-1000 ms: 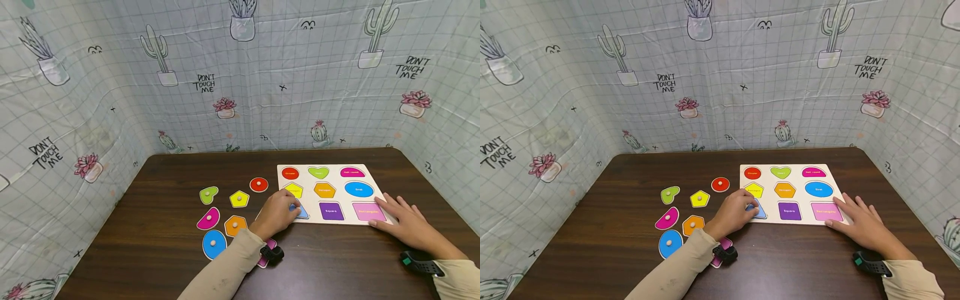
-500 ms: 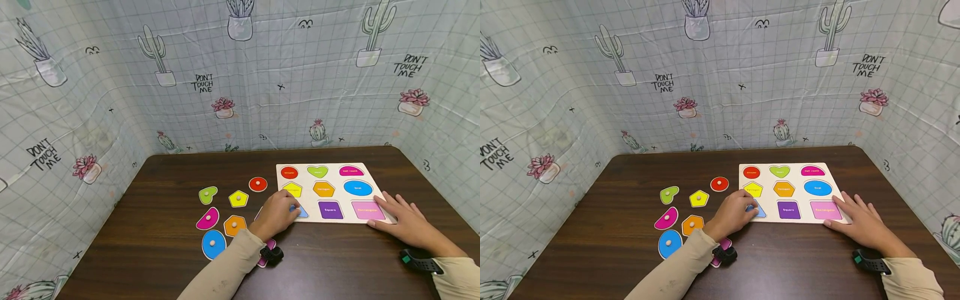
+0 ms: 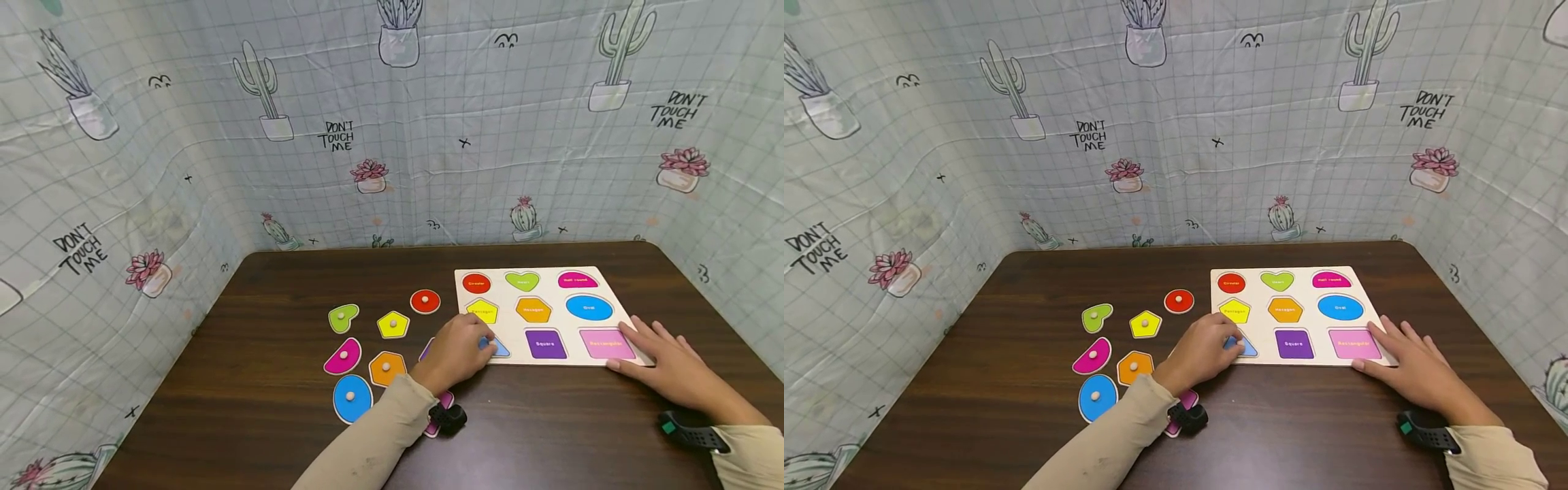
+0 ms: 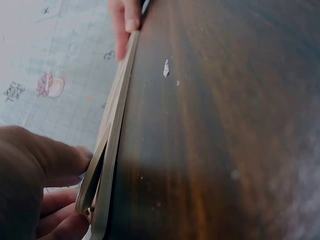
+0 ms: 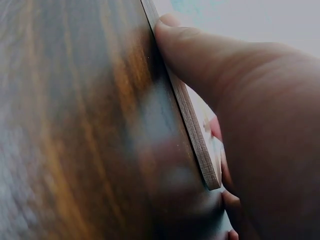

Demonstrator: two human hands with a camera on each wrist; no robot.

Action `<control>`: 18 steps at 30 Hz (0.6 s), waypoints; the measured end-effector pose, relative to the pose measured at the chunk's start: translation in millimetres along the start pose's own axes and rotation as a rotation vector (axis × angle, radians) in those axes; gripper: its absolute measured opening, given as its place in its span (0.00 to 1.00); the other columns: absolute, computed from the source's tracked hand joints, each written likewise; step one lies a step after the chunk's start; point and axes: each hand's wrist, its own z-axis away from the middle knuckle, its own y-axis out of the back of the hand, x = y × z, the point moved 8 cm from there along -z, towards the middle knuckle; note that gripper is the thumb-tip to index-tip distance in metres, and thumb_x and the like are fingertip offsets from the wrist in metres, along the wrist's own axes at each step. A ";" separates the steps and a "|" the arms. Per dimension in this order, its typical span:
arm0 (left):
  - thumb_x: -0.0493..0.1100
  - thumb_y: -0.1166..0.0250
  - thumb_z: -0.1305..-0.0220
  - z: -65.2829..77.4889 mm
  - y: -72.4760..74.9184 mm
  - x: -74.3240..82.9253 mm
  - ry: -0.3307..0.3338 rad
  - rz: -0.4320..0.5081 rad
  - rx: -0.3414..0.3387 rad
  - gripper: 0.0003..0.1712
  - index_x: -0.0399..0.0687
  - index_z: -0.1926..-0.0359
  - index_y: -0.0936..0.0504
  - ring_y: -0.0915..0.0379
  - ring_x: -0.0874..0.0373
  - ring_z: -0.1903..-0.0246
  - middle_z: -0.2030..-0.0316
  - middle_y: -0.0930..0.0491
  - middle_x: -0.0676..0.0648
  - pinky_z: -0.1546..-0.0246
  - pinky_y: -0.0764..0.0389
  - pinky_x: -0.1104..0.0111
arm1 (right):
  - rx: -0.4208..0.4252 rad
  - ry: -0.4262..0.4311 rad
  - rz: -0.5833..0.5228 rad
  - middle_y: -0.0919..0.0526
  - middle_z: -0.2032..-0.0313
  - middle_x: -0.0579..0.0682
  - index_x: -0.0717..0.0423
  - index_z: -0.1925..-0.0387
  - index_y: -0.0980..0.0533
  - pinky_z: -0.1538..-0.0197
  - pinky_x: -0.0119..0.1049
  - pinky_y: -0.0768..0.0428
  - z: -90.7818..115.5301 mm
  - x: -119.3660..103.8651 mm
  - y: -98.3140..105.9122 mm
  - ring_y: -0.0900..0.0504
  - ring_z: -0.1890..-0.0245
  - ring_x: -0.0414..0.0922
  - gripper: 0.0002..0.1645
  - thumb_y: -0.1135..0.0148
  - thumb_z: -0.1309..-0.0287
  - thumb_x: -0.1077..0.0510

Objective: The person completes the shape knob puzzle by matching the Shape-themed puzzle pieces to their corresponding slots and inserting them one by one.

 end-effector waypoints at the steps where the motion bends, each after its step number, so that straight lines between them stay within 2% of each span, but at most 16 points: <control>1: 0.51 0.29 0.37 0.2 -0.8 0.0 -0.006 0.001 -0.007 0.12 0.53 0.57 0.09 0.23 0.61 0.58 0.60 0.16 0.53 0.50 0.24 0.76 | 0.001 0.001 -0.002 0.51 0.28 0.76 0.70 0.27 0.45 0.35 0.75 0.70 0.1 -0.2 0.0 0.61 0.30 0.78 0.52 0.38 0.35 0.38; 10: 0.50 0.28 0.38 2.8 -6.8 -7.4 -0.022 0.094 -0.134 0.17 0.53 0.49 0.12 0.27 0.61 0.50 0.51 0.19 0.53 0.47 0.28 0.77 | 0.014 0.007 -0.001 0.49 0.28 0.76 0.70 0.27 0.43 0.35 0.75 0.67 -1.3 -2.9 1.4 0.60 0.30 0.78 0.52 0.38 0.36 0.38; 18: 0.48 0.28 0.38 2.8 -8.0 -6.7 -0.035 0.109 -0.129 0.16 0.51 0.50 0.12 0.27 0.59 0.50 0.51 0.19 0.53 0.45 0.29 0.76 | 0.020 0.009 -0.011 0.50 0.28 0.76 0.70 0.27 0.43 0.35 0.75 0.68 0.7 -1.1 1.7 0.60 0.29 0.78 0.52 0.38 0.36 0.38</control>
